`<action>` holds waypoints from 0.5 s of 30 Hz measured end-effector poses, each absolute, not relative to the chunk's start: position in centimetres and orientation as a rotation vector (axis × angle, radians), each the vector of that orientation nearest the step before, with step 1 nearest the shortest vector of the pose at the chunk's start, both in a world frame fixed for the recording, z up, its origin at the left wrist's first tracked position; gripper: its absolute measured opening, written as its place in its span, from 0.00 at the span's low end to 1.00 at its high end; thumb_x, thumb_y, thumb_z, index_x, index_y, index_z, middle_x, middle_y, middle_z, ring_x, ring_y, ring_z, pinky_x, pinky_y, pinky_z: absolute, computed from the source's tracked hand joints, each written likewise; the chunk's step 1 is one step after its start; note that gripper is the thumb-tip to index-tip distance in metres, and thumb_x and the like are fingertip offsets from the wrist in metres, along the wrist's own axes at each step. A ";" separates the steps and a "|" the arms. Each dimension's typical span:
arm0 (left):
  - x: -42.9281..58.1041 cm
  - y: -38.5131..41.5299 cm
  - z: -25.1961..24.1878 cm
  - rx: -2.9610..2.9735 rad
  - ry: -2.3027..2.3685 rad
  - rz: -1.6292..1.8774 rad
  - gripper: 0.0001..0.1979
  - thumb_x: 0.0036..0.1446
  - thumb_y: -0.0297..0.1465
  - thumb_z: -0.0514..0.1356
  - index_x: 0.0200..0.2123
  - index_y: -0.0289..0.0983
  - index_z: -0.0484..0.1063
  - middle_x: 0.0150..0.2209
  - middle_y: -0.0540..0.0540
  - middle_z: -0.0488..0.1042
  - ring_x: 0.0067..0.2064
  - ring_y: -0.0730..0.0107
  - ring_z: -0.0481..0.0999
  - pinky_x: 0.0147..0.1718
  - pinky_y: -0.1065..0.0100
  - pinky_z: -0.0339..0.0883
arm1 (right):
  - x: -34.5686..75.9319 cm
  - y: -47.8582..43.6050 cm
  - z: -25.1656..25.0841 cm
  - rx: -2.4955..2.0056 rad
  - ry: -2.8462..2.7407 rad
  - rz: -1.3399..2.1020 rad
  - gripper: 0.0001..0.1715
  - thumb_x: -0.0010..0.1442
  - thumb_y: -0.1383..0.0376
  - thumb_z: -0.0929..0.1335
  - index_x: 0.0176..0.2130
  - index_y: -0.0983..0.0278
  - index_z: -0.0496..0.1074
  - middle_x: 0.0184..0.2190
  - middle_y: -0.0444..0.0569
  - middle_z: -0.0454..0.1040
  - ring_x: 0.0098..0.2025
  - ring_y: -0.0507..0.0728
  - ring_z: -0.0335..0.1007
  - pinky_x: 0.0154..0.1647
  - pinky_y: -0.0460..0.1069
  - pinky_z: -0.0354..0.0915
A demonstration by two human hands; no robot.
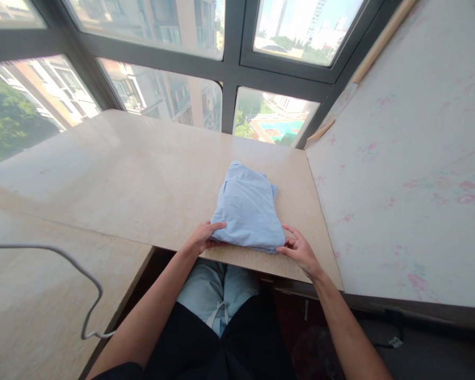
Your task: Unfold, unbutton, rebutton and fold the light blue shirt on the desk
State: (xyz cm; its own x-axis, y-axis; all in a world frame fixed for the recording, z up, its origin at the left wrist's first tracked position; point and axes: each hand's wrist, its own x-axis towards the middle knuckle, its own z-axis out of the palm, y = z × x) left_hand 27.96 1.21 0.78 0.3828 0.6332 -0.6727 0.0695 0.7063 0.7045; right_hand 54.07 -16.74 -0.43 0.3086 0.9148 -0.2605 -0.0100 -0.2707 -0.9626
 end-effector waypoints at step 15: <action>25.9 2.0 -0.6 1.327 1.195 0.304 0.39 0.35 0.42 0.74 0.50 0.32 0.69 0.44 0.36 0.77 0.43 0.50 0.79 0.38 0.58 0.73 | 57.2 -13.9 0.9 -1.884 -1.105 0.964 0.37 0.50 0.69 0.68 0.59 0.65 0.63 0.43 0.53 0.76 0.41 0.56 0.75 0.48 0.53 0.69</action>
